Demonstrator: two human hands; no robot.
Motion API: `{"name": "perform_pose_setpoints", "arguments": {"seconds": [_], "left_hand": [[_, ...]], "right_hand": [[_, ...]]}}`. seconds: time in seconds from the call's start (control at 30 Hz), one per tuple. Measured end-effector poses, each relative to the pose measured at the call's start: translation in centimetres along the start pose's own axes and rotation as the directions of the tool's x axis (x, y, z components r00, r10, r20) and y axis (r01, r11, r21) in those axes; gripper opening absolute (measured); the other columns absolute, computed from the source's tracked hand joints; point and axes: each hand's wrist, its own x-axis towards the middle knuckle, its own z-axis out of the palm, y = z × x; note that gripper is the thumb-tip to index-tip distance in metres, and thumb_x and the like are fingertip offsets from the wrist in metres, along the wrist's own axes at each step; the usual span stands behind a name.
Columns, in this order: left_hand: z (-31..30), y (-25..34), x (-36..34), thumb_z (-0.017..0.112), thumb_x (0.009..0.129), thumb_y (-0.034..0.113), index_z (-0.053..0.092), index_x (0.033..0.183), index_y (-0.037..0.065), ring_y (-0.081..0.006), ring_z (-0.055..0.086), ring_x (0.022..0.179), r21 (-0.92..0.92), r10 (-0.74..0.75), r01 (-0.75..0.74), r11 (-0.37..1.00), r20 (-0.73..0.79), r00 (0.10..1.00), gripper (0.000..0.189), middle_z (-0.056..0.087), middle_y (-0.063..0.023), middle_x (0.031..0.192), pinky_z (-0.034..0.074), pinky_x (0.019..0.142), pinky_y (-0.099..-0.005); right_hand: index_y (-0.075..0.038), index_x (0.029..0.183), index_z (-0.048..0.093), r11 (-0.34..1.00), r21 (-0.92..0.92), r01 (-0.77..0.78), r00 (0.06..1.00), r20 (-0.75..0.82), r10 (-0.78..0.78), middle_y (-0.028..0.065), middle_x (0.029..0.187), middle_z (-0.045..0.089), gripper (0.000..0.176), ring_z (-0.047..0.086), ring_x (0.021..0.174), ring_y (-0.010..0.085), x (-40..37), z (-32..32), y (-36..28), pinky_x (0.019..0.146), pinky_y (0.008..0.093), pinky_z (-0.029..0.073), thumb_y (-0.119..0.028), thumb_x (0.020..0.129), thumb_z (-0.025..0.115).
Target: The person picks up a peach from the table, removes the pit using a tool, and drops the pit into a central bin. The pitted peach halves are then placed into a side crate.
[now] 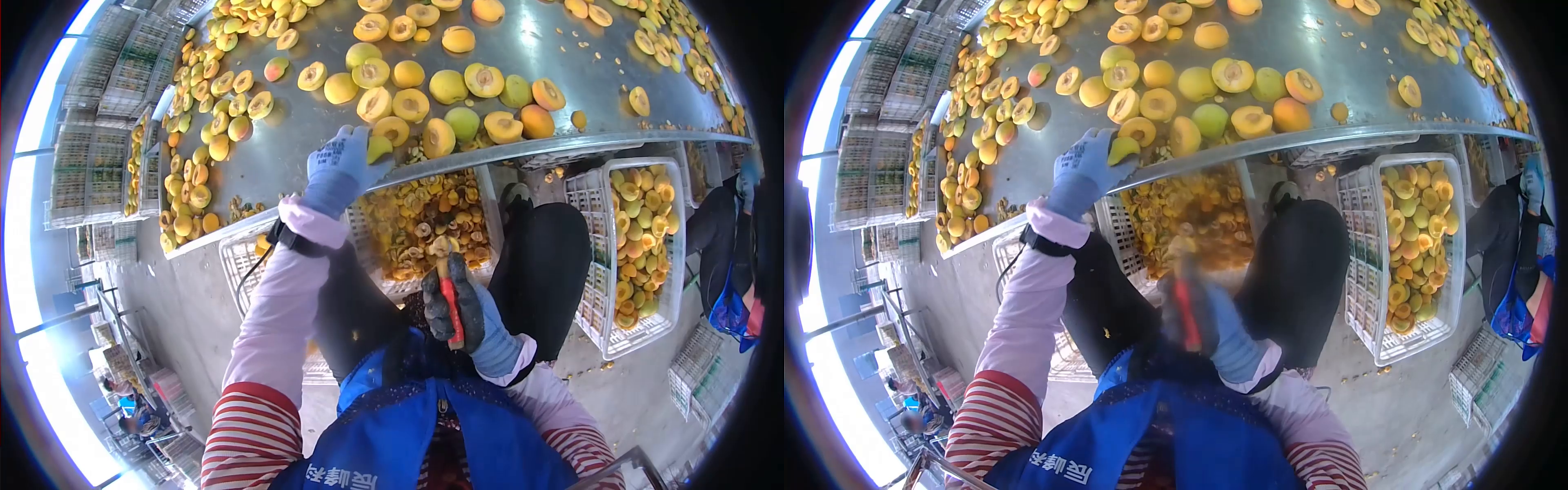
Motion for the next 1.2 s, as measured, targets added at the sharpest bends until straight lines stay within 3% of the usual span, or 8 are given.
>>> {"name": "perform_pose_setpoints", "arguments": {"seconds": [0.3,0.43,0.63,0.73,0.8,0.9,1.03,1.2], "left_hand": [[-1.8,2.9,-8.6,0.081,0.065,0.023,0.063,0.103,0.008,-0.0323,0.061,0.090,-0.183,0.402,-0.544,0.819,-0.493,0.772,0.045,0.059,-0.0130,0.102,0.051,0.075,-0.0387],[-1.0,3.5,-13.3,0.082,0.053,0.020,0.064,0.105,0.010,-0.0309,0.061,0.091,-0.129,0.384,-0.531,0.837,-0.552,0.740,0.055,0.059,-0.0119,0.107,0.050,0.074,-0.0376],[-0.2,3.1,-17.5,0.082,0.055,0.015,0.062,0.111,0.009,-0.0313,0.057,0.103,-0.206,0.425,-0.620,0.757,-0.565,0.707,0.060,0.055,-0.0129,0.117,0.048,0.085,-0.0403],[-0.3,4.8,-19.3,0.077,0.073,0.015,0.035,0.137,-0.002,-0.0272,0.047,0.121,-0.958,0.092,-0.287,-0.027,-0.288,0.953,0.079,0.045,-0.0148,0.132,0.040,0.099,-0.0382],[1.2,5.3,-19.9,0.064,0.084,0.022,0.030,0.140,-0.003,-0.0256,0.046,0.122,-0.861,0.003,-0.117,-0.495,-0.137,0.991,0.069,0.043,-0.0137,0.134,0.033,0.105,-0.0370],[2.8,6.0,-20.1,0.048,0.096,0.033,0.045,0.128,-0.003,-0.0182,0.055,0.103,-0.958,-0.154,-0.075,-0.278,-0.033,0.988,0.048,0.057,-0.0112,0.112,0.042,0.092,-0.0304],[2.1,5.8,-19.9,0.047,0.098,0.032,0.058,0.110,-0.002,-0.0117,0.059,0.082,-0.953,-0.250,0.008,-0.304,0.088,0.964,0.037,0.061,-0.0067,0.092,0.049,0.071,-0.0240],[1.2,5.7,-20.4,0.051,0.097,0.030,0.060,0.107,-0.001,-0.0109,0.058,0.076,-0.994,-0.117,-0.040,0.098,-0.051,0.992,0.034,0.061,-0.0055,0.085,0.047,0.066,-0.0227]], "right_hand": [[-0.012,0.095,0.055,0.996,-0.090,0.010,0.760,0.648,0.051,-0.0012,0.060,0.046,0.056,0.043,0.043,0.0103,-1.7,1.2,-0.8,0.037,0.0210,0.033,-0.065,0.089,0.040],[-0.010,0.095,0.054,0.959,-0.107,0.264,0.963,0.084,-0.255,-0.0004,0.062,0.047,0.051,0.042,0.044,0.0091,2.1,-0.2,-1.6,0.038,0.0221,0.036,-0.060,0.088,0.050],[-0.009,0.108,0.052,0.854,-0.331,0.400,0.916,0.131,-0.378,0.0012,0.074,0.055,0.033,0.051,0.054,0.0088,-0.8,2.3,1.2,0.044,0.0235,0.040,-0.032,0.087,0.063],[-0.007,0.110,0.052,0.792,-0.400,0.462,0.886,0.162,-0.435,0.0028,0.072,0.056,0.031,0.051,0.050,0.0089,-1.9,3.7,1.2,0.042,0.0234,0.040,-0.021,0.086,0.066],[-0.006,0.107,0.053,0.744,-0.434,0.508,0.859,0.196,-0.473,0.0036,0.066,0.055,0.030,0.047,0.044,0.0090,-2.3,4.2,1.4,0.038,0.0231,0.037,-0.020,0.085,0.066],[-0.003,0.108,0.052,0.756,-0.411,0.510,0.860,0.234,-0.454,0.0055,0.070,0.058,0.032,0.052,0.049,0.0128,-1.3,2.3,3.4,0.044,0.0266,0.043,-0.022,0.086,0.065],[-0.004,0.105,0.049,-0.431,-0.807,0.402,0.495,0.588,-0.639,0.0185,0.079,0.058,0.034,0.062,0.069,0.0332,-2.4,2.8,2.9,0.058,0.0413,0.048,-0.024,0.083,0.067],[-0.002,0.109,0.047,-0.709,-0.665,0.235,0.573,0.684,-0.452,0.0198,0.075,0.061,0.043,0.063,0.072,0.0375,-4.8,3.0,2.8,0.062,0.0445,0.049,-0.021,0.077,0.068]]}}
